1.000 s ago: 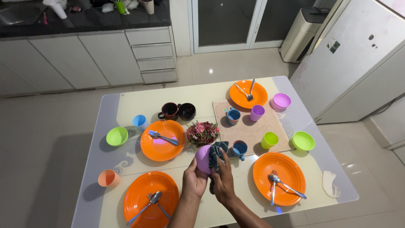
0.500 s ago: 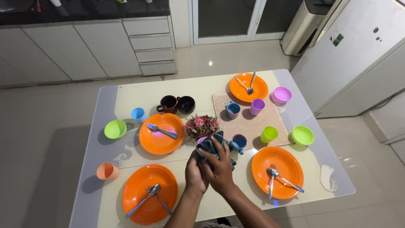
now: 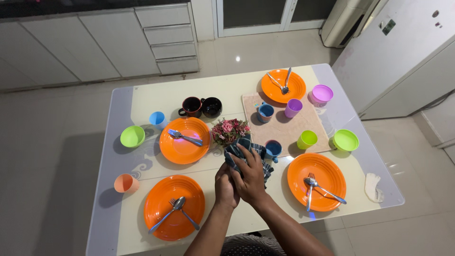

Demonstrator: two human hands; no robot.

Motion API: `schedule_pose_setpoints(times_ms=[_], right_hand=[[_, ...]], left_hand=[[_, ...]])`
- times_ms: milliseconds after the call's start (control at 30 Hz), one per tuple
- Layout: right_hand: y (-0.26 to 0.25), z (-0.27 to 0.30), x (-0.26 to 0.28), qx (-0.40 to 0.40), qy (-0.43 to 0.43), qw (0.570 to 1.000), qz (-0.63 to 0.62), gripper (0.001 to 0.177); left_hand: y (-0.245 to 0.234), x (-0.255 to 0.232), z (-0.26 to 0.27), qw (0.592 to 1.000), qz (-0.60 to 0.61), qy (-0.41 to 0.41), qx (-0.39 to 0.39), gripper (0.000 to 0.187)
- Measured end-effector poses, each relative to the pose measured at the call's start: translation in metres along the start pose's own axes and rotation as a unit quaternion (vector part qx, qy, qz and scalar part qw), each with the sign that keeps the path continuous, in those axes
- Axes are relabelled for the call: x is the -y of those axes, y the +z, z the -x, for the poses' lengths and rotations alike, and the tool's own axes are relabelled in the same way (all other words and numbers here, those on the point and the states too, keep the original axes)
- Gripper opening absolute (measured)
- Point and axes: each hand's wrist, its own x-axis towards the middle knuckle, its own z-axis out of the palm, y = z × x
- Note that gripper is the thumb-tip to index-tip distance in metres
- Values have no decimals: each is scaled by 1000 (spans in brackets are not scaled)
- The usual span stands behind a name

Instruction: The person wipes a bowl and a mug using a cloth, then places them back onto a table set with dishes and cups.

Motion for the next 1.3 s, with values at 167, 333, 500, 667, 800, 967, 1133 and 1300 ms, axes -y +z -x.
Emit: schedule_pose_setpoints(times_ms=[167,333,500,667,800,967,1133,1300], right_hand=[[2,24,-10,24,-69,997,-12,42],[17,26,-27,1,-71,995,-75,42],[28,12,-44,-51,138,952,-269,37],[32,-2,-68,-94,390,792,-459,32],[41,7,-60,-106,344,853,-378,38],[51,19,-14,-114,254,917,-286,39],[67,36,29,-109,128,961,-218,46],[71,39,70,-43,-11,996,76,50]], left_hand=[[-11,-10,-5,994,104,-21,-7,35],[-20,-15,-11,985,168,-41,-14,38],[-15,-27,-3,982,168,-68,-43,38],[-39,-28,-10,974,201,-86,65,33],[-37,-41,-9,989,122,-74,40,32],[-26,-52,5,990,122,-56,40,35],[-29,-69,11,983,168,-73,25,42],[-46,-78,15,990,104,-62,74,37]])
